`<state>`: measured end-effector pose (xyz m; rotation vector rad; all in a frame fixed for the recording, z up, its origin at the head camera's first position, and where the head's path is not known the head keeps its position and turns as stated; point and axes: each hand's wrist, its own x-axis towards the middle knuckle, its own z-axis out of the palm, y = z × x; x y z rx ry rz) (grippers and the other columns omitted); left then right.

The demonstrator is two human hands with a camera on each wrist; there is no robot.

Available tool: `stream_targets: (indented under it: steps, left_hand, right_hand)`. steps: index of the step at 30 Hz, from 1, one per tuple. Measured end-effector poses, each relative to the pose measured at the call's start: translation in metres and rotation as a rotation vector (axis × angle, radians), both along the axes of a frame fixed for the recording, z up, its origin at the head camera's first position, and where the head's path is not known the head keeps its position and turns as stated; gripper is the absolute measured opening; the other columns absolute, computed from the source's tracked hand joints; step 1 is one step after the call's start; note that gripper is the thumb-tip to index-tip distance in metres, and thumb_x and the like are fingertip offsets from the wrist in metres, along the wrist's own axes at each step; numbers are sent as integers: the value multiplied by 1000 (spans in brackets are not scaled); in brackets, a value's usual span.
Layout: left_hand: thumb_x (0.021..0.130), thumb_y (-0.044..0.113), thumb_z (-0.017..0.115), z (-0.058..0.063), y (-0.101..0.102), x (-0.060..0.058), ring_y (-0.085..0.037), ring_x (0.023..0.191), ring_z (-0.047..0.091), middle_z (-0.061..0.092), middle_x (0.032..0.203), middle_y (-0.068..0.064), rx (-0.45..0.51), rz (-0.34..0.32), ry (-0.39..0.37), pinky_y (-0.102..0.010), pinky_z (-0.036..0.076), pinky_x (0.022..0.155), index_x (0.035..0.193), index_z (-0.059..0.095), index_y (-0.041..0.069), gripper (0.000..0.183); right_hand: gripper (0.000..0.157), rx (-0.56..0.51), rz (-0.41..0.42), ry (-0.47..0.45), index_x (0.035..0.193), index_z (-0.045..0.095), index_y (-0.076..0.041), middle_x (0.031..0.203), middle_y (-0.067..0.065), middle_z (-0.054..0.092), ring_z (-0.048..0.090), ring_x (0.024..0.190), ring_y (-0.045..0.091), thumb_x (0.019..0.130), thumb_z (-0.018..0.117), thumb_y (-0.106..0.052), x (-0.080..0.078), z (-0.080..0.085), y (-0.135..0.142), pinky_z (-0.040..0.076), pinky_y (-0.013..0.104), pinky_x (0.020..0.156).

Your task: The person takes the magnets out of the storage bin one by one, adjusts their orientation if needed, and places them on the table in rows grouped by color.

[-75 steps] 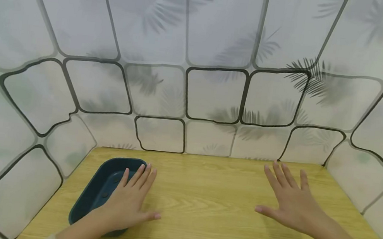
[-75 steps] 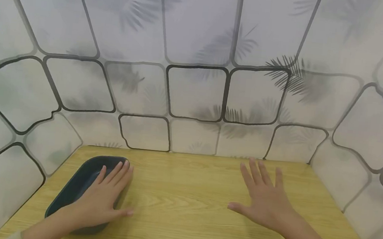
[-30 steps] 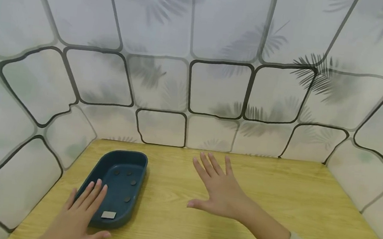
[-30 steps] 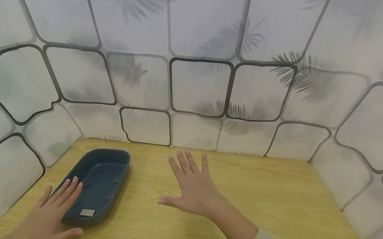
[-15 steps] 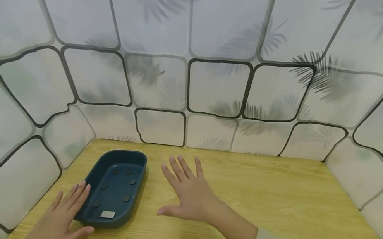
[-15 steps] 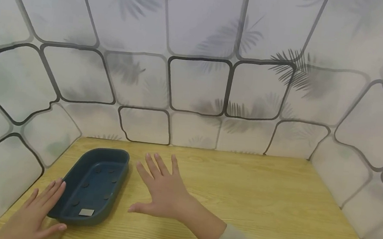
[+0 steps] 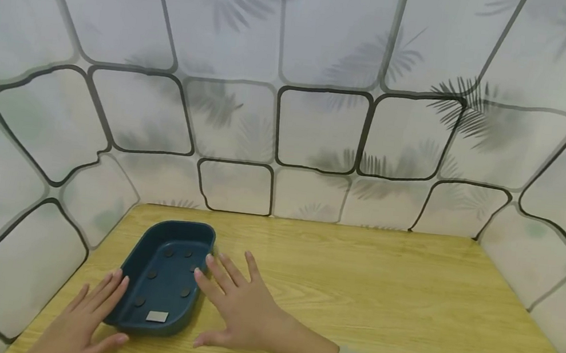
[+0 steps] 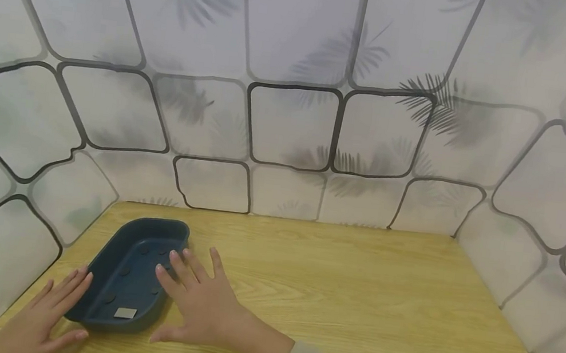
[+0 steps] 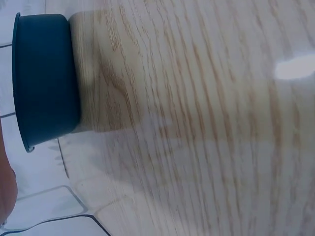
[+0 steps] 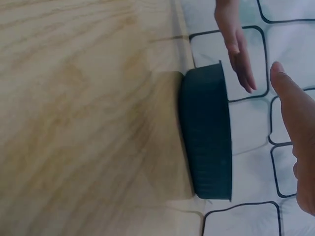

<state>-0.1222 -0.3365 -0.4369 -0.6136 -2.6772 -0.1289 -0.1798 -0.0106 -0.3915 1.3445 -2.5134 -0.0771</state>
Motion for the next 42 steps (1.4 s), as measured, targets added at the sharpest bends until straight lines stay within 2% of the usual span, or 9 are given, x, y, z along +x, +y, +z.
stream_targets:
  steps: [3, 8, 11, 16, 23, 29, 35, 38, 42]
  left_hand:
    - [75, 44, 74, -1, -2, 1, 7, 139, -13, -2, 157, 12, -2, -13, 16, -15, -17, 109, 153, 8, 25, 103]
    - [73, 41, 76, -2, -5, 0, 7, 140, -7, 0, 156, 16, -20, -84, 57, -13, -14, 109, 152, 13, 27, 103]
    - [70, 39, 79, -4, -7, -2, 4, 142, -4, -1, 156, 17, -27, -144, 89, -13, -12, 110, 152, 18, 23, 103]
    - [69, 36, 79, -7, -12, -3, 0, 143, 2, 3, 158, 13, -29, -207, 122, -16, -8, 113, 150, 25, 14, 100]
    - [78, 40, 72, -14, -18, -7, -4, 144, 7, 9, 158, 7, -39, -292, 168, -19, -3, 115, 149, 26, 9, 90]
    - [89, 44, 59, -21, -21, -7, -5, 144, 8, 10, 158, 8, -15, -326, 192, -17, -1, 115, 149, 27, 9, 76]
    - [95, 42, 51, -26, -25, -8, -3, 144, 7, 9, 158, 9, 6, -356, 177, -13, 2, 113, 150, 22, 13, 69]
    - [100, 42, 40, -27, -28, -10, -6, 144, 10, 14, 158, 4, 27, -415, 182, -14, 5, 114, 147, 30, 4, 61]
    - [97, 48, 42, -26, -33, -11, -11, 145, 13, 23, 156, -4, 43, -478, 161, -17, 8, 115, 139, 41, -6, 68]
  right_hand:
    - [94, 28, 22, 1, 153, 0, -21, 158, 8, -2, -1, 146, 24, 85, 31, -77, 4, -7, -8, 6, 61, 113]
    - [85, 47, 68, 100, 153, 15, -21, 158, 6, 9, 3, 146, 24, 87, 31, -74, 8, -18, -20, 14, 60, 113]
    - [82, 55, 80, 136, 152, 19, -21, 157, 5, 11, 2, 146, 24, 89, 30, -72, 10, -22, -24, 16, 59, 112]
    - [78, 63, 85, 119, 151, 20, -21, 156, 4, 11, -2, 145, 22, 91, 28, -69, 11, -29, -30, 17, 57, 113]
    - [66, 89, 128, 121, 150, 24, -28, 156, -2, 19, 10, 145, 18, 94, 30, -63, 10, -42, -35, 25, 48, 113]
    - [60, 95, 180, 93, 148, 30, -27, 154, -4, 26, 23, 143, 16, 96, 37, -55, 9, -50, -37, 28, 38, 113]
    - [55, 23, 202, 106, 145, 39, -25, 149, -4, 37, 30, 140, 16, 96, 46, -49, 6, -54, -39, 30, 32, 112]
    - [47, -82, 230, 133, 137, 50, -22, 140, -4, 49, 42, 133, 13, 95, 51, -42, 4, -55, -41, 34, 28, 109]
    - [32, -243, 293, 200, 121, 65, -19, 122, -4, 63, 54, 120, 9, 93, 60, -32, 0, -56, -44, 39, 23, 104]
